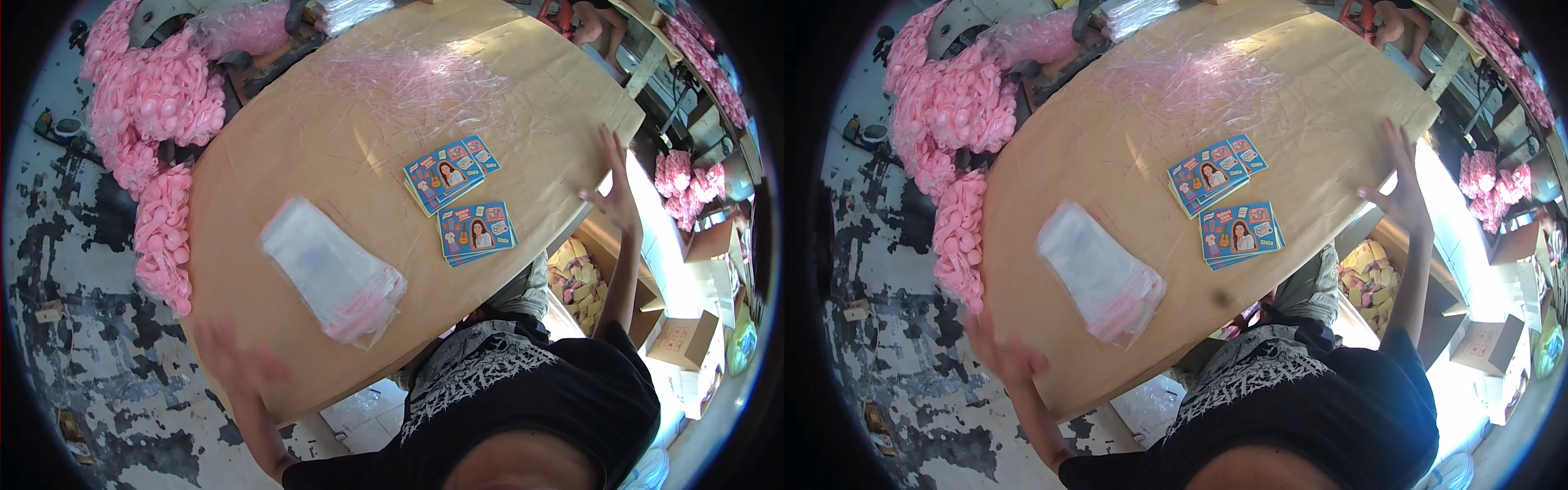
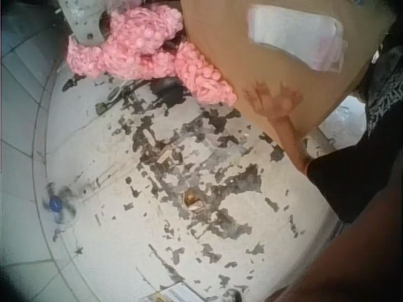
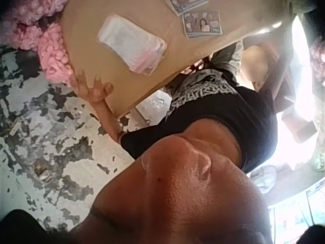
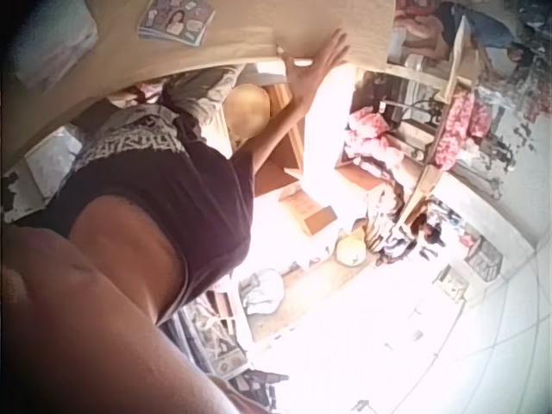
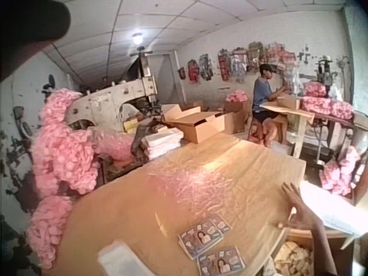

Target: The person opens a plastic bag containing pink plastic scoops and removes them one by one, placing them on the table. They also handle small printed cards and a yellow sticky note, arranging items on the work surface.

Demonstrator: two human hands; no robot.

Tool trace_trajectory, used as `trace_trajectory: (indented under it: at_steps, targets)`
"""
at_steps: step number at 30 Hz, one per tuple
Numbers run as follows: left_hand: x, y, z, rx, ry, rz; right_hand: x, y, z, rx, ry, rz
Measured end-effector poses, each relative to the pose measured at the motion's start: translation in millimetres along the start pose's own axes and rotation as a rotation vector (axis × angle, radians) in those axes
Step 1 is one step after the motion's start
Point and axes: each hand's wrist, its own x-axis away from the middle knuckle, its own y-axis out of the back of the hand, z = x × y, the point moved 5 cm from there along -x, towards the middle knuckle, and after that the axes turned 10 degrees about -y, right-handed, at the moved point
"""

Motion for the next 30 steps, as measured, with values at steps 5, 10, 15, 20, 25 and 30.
trace_trajectory:
  at_steps: [5, 10, 15, 20, 25, 30]
  targets:
    - [37, -84, 93, 0.128, 0.577, 0.065, -84, -49, 19, 0.226, 0.019, 0.123]
    - [101, -133, 167, 0.039, 0.832, 0.135, -144, -69, 37, 0.171, 0.226, -0.12]
    - [92, -148, 179, -0.31, 0.707, 0.17, -112, -19, 150, 0.088, 0.472, -0.053]
    - [99, -148, 186, -0.527, 0.866, 0.276, -33, -49, 258, -0.364, 0.582, 0.961]
    - [98, -144, 189, -0.594, 0.892, 0.135, -9, -114, 296, -0.289, 0.932, 0.951]
    - [111, -136, 195, -0.632, 0.982, 0.127, -68, -126, 319, -0.06, 0.808, 0.641]
